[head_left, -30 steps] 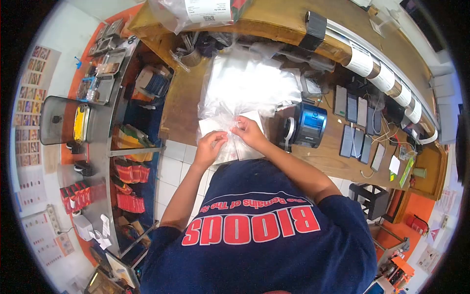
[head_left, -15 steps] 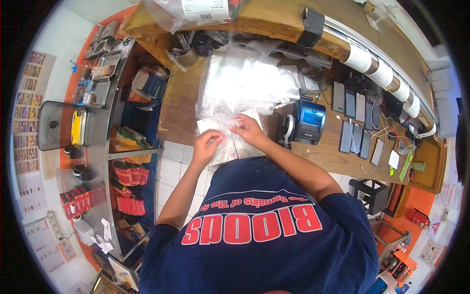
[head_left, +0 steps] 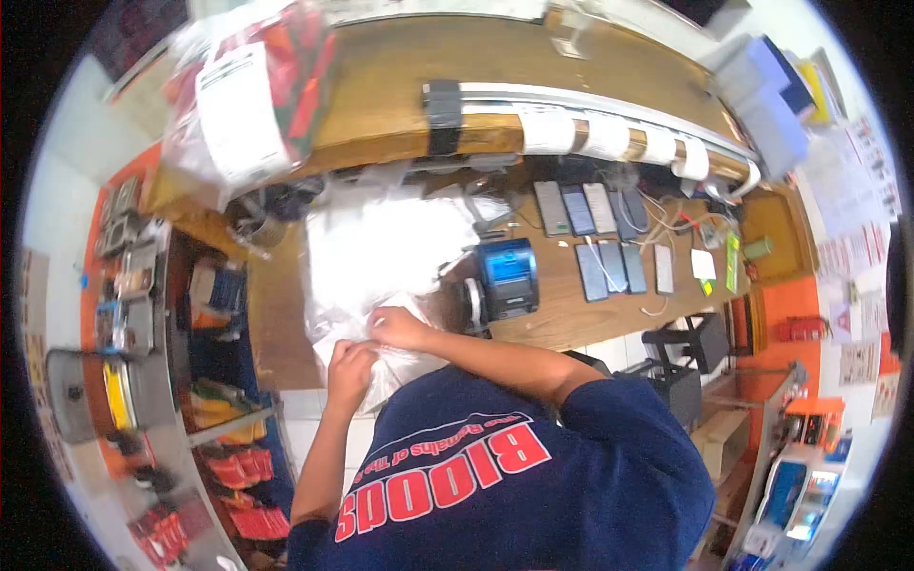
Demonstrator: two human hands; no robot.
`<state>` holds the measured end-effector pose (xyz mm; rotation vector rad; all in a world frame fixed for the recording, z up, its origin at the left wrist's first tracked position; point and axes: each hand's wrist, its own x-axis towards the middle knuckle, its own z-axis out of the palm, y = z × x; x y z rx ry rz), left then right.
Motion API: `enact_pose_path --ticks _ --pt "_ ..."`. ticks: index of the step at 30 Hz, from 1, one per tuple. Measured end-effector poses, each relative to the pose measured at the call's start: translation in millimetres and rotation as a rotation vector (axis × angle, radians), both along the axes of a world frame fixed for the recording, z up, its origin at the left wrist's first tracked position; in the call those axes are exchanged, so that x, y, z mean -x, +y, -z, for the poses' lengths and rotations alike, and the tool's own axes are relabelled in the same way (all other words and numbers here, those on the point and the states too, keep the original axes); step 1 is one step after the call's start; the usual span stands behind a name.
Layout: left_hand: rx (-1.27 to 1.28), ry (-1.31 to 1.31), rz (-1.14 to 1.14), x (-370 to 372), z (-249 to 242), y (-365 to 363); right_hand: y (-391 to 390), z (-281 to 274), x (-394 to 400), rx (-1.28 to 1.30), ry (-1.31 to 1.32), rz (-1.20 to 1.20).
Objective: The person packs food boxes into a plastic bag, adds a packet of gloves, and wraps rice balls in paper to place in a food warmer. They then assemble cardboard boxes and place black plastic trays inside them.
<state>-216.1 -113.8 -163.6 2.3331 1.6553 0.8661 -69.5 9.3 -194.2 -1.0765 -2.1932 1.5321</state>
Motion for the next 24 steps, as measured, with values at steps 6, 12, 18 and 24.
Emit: enact_pose_path --ticks 6,12,18,24 --pt "0.111 -0.337 -0.247 -11 3 -5 -4 3 -21 -0.108 0.160 -0.039" --pt "0.084 -0.447 -0.411 -14 19 -20 -14 -11 -23 -0.189 0.256 0.023" --pt "0.103 -0.609 -0.435 -12 25 -27 -10 -6 -20 0.289 0.326 -0.050" --pt "0.092 -0.657 -0.443 -13 29 -30 -9 2 -14 0.420 0.364 -0.039"
